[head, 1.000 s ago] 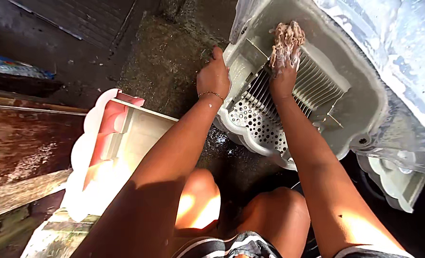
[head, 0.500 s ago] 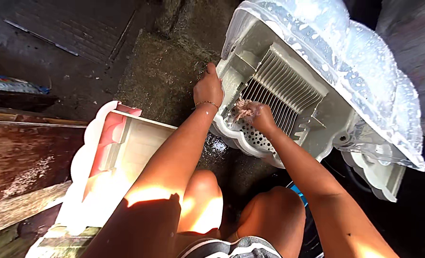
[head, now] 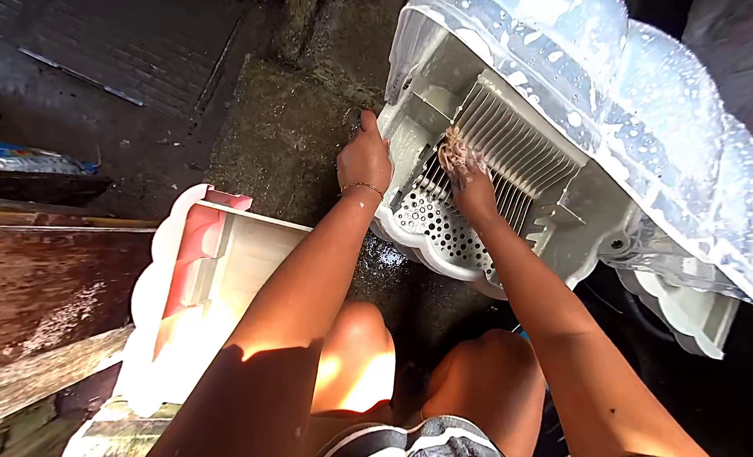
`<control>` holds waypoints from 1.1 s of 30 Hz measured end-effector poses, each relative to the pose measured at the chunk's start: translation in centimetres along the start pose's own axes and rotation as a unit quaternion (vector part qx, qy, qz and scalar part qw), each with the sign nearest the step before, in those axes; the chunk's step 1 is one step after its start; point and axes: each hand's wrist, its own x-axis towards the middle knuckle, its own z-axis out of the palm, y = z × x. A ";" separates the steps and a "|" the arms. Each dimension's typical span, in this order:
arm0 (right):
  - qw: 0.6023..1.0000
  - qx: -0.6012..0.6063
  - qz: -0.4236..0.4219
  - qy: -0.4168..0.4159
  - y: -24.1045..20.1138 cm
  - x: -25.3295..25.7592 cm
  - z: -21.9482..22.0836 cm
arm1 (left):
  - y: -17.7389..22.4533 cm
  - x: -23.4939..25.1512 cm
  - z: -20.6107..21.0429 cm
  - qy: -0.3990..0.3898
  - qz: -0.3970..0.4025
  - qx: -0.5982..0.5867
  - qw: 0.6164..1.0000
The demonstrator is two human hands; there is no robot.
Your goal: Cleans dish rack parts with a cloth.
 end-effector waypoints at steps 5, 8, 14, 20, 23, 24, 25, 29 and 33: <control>0.996 0.062 0.035 -0.062 -1.9 -2.4 -4.2 | 0.0 0.2 -0.2 -0.002 -0.003 -0.004 1.000; 0.994 0.079 0.077 0.013 -3.2 -1.8 -10.7 | 0.1 0.2 -0.2 -0.001 -0.006 -0.004 1.000; 0.997 -0.053 0.006 0.062 -1.8 5.0 -10.0 | 0.1 0.3 -0.1 0.001 -0.001 -0.009 1.000; 0.987 -0.140 0.065 -0.039 -0.9 3.4 -9.3 | -0.2 0.0 -0.4 -0.005 0.004 -0.003 1.000; 0.984 -0.119 0.132 0.008 -1.2 -0.2 -11.0 | -0.3 -0.1 -0.5 -0.009 0.011 -0.017 1.000; 0.980 -0.116 0.160 0.001 -2.5 -1.2 -12.1 | -0.3 -0.1 -0.4 -0.008 0.013 -0.022 1.000; 0.974 -0.114 0.194 -0.026 -4.4 -1.9 -13.6 | -0.4 0.0 -0.4 -0.007 0.014 -0.025 1.000; 0.975 -0.076 0.209 -0.019 -3.6 -3.2 -14.7 | -0.4 0.0 -0.3 -0.002 0.017 -0.020 1.000; 0.985 -0.039 0.126 0.113 1.2 -1.3 -10.5 | -0.4 0.1 -0.3 0.006 0.021 -0.016 1.000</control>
